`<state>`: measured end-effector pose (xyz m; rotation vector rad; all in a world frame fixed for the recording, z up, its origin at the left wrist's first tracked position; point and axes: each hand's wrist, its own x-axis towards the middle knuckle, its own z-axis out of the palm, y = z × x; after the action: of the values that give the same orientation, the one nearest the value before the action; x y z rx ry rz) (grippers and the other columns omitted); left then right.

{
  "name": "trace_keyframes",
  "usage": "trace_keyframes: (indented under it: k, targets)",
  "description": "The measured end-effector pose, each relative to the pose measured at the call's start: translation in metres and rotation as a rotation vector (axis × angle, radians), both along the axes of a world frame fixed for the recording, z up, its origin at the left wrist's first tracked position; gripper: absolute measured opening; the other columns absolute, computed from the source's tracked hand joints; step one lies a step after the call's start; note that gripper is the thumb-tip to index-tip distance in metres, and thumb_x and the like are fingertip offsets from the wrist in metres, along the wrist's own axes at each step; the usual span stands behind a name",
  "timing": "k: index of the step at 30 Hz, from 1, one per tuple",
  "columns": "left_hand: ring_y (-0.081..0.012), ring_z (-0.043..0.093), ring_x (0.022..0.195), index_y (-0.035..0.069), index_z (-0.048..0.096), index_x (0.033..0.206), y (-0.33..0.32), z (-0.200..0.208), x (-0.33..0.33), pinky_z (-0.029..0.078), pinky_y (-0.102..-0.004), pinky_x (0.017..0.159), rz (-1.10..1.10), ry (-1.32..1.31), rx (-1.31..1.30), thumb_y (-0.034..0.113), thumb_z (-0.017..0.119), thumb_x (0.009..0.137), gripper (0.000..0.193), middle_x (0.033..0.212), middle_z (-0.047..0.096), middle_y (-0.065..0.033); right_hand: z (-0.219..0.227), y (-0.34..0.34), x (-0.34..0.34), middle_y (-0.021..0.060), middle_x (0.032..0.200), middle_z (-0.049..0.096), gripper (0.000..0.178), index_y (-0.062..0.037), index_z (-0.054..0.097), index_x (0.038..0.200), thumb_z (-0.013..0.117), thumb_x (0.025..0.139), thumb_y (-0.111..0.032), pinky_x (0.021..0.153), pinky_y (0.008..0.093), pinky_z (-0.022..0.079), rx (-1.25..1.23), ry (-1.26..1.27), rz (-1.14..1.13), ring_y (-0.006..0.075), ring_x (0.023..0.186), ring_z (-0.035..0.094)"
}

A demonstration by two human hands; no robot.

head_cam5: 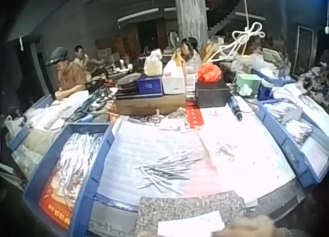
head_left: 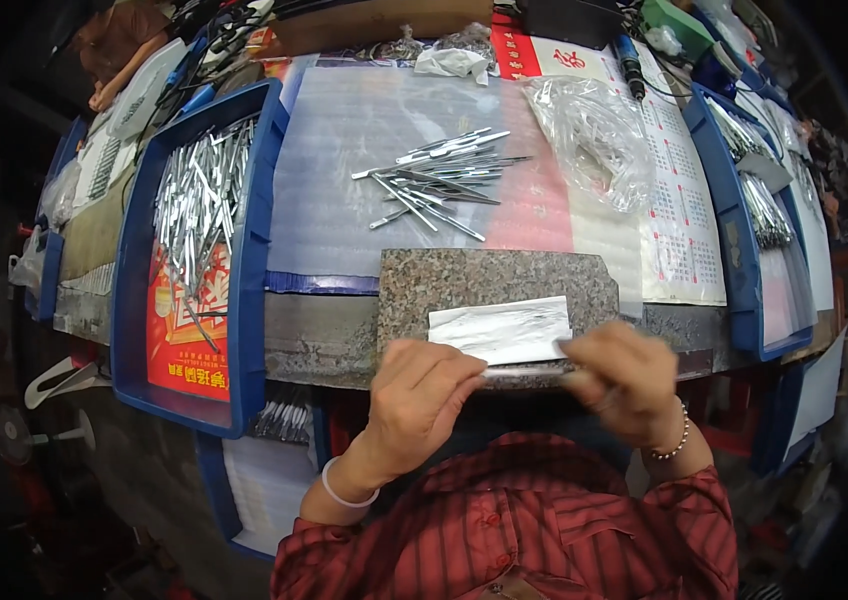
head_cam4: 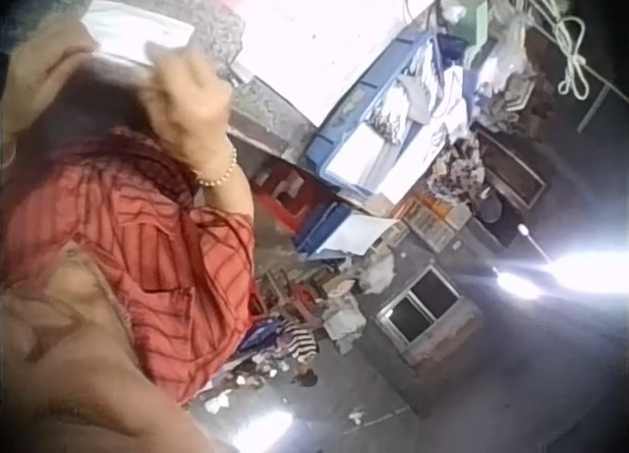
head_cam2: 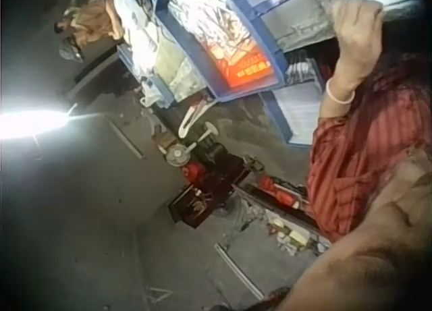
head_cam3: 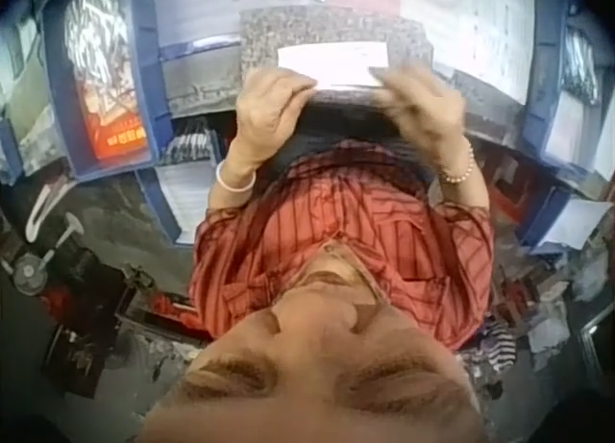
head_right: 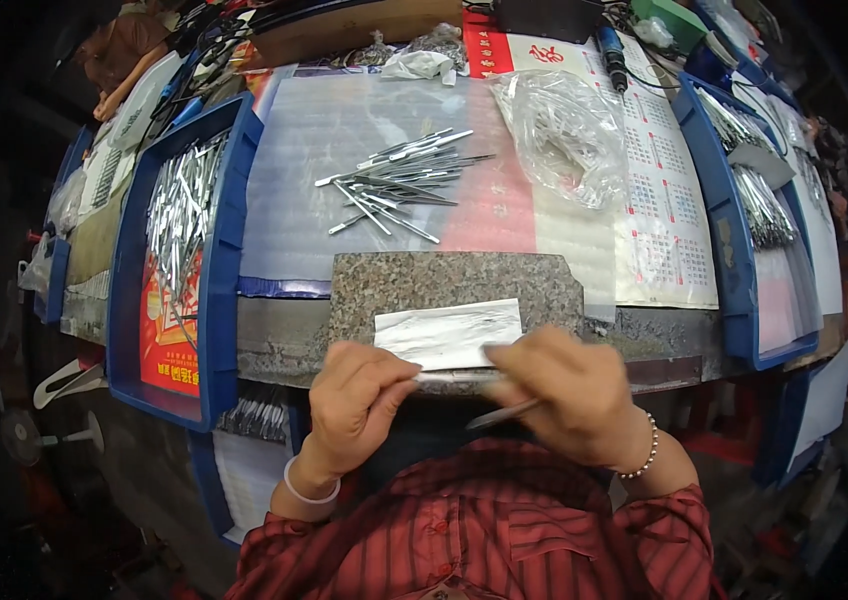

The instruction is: Processing and sorting small metal parts at a workbench using a specialized precision tool.

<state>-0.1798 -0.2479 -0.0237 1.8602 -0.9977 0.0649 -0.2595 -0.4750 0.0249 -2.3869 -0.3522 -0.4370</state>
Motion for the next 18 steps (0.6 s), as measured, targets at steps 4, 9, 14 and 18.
trace_keyframes:
  k: [4, 9, 14, 18]
  targets:
    - [-0.0237, 0.060, 0.080, 0.007, 0.067, 0.090, 0.001, -0.013, 0.009, 0.039, -0.0364, 0.076, 0.101, -0.152, 0.096, 0.004, 0.075, 0.071, 0.021, 0.084, 0.062, -0.0047, -0.002, -0.009, 0.003, 0.0205, 0.097, 0.068, 0.058, 0.0036, 0.065, 0.103, 0.037, 0.102, -0.047, 0.060, 0.0349, 0.049, 0.346, -0.041, -0.067, 0.0290, 0.067, 0.062]
    - [-0.0240, 0.060, 0.085, 0.007, 0.067, 0.092, -0.002, -0.018, 0.013, 0.037, -0.0380, 0.079, 0.060, -0.221, 0.182, 0.004, 0.075, 0.070, 0.024, 0.085, 0.059, -0.0041, 0.003, -0.009, 0.011, 0.0203, 0.098, 0.069, 0.058, 0.0041, 0.063, 0.110, 0.041, 0.100, -0.048, 0.057, 0.0340, 0.050, 0.143, 0.188, 0.000, 0.0292, 0.069, 0.067]
    - [-0.0203, 0.059, 0.088, 0.008, 0.066, 0.096, 0.001, -0.018, 0.013, 0.036, -0.0372, 0.081, 0.032, -0.216, 0.199, 0.008, 0.067, 0.072, 0.024, 0.087, 0.058, -0.0026, 0.035, 0.000, 0.009, 0.0181, 0.082, 0.066, 0.027, 0.0013, 0.061, 0.098, 0.063, 0.092, -0.025, 0.047, 0.0324, 0.047, 0.022, 0.035, 0.124, 0.0280, 0.058, 0.064]
    - [-0.0203, 0.059, 0.088, 0.008, 0.065, 0.096, 0.005, -0.021, 0.013, 0.036, -0.0372, 0.081, 0.015, -0.199, 0.199, 0.008, 0.066, 0.072, 0.024, 0.087, 0.058, -0.0026, -0.014, -0.004, 0.025, 0.0136, 0.080, 0.064, 0.025, -0.0012, 0.063, 0.101, 0.064, 0.093, -0.025, 0.052, 0.0339, 0.049, 0.094, 0.265, 0.138, 0.0306, 0.062, 0.064]
